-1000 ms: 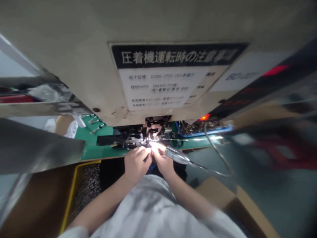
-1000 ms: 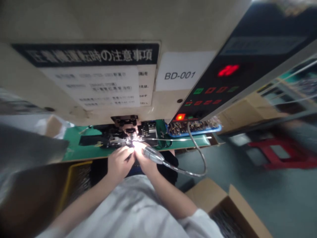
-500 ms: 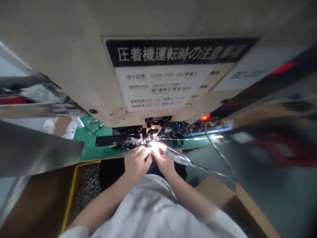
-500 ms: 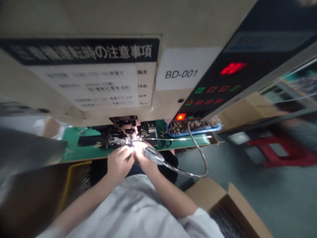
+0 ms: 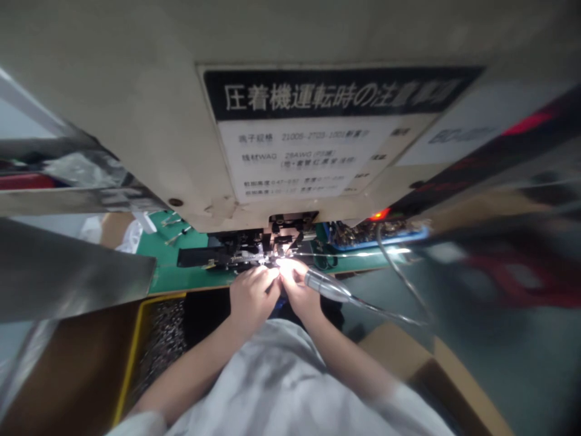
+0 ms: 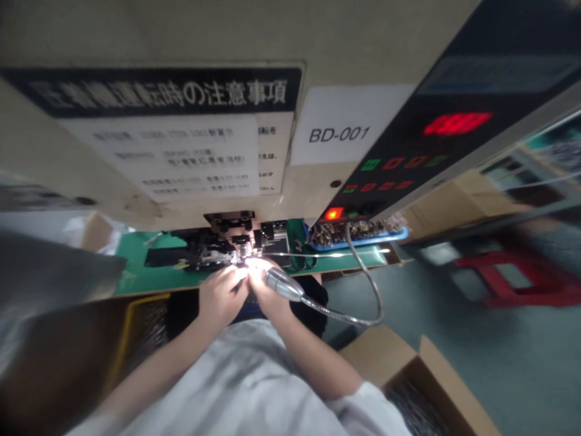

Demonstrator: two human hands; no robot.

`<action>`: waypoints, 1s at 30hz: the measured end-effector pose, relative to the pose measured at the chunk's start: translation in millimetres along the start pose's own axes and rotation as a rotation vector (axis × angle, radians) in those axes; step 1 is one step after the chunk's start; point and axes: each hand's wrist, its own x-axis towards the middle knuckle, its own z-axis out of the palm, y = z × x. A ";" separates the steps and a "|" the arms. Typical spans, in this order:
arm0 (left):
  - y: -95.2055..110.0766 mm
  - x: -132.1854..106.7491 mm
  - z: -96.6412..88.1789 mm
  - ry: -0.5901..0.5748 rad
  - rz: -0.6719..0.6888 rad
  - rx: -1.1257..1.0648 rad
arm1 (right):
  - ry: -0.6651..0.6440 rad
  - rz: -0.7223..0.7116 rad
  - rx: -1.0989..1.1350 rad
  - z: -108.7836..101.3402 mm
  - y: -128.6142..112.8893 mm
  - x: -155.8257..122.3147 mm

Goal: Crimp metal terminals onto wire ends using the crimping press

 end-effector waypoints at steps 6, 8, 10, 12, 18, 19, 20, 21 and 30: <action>-1.4 -2.2 -3.7 -0.042 0.005 -0.018 | 0.032 0.075 0.024 3.5 -2.7 -3.5; -2.2 -1.6 -6.3 -0.069 0.024 -0.021 | 0.017 0.094 0.030 3.5 -4.7 -3.7; -3.0 0.1 -9.1 -0.096 0.044 -0.031 | -0.012 0.102 0.031 2.9 -5.1 -3.2; -3.6 2.4 -11.4 -0.123 0.045 -0.057 | -0.027 0.095 0.039 2.5 -3.4 -2.0; -4.7 5.9 -12.3 -0.189 -0.071 -0.107 | 0.018 0.054 0.049 4.3 3.0 2.9; -4.7 6.1 -11.9 -0.186 -0.085 -0.099 | 0.006 0.053 0.045 4.3 3.2 3.2; -4.6 6.4 -11.6 -0.180 -0.093 -0.091 | -0.008 0.052 0.039 4.0 3.2 3.2; -4.5 6.7 -11.5 -0.178 -0.097 -0.085 | -0.018 0.053 0.031 3.5 3.1 2.9; -3.2 9.4 -14.5 -0.099 -0.032 -0.042 | 0.002 0.041 -0.039 0.9 -0.7 2.4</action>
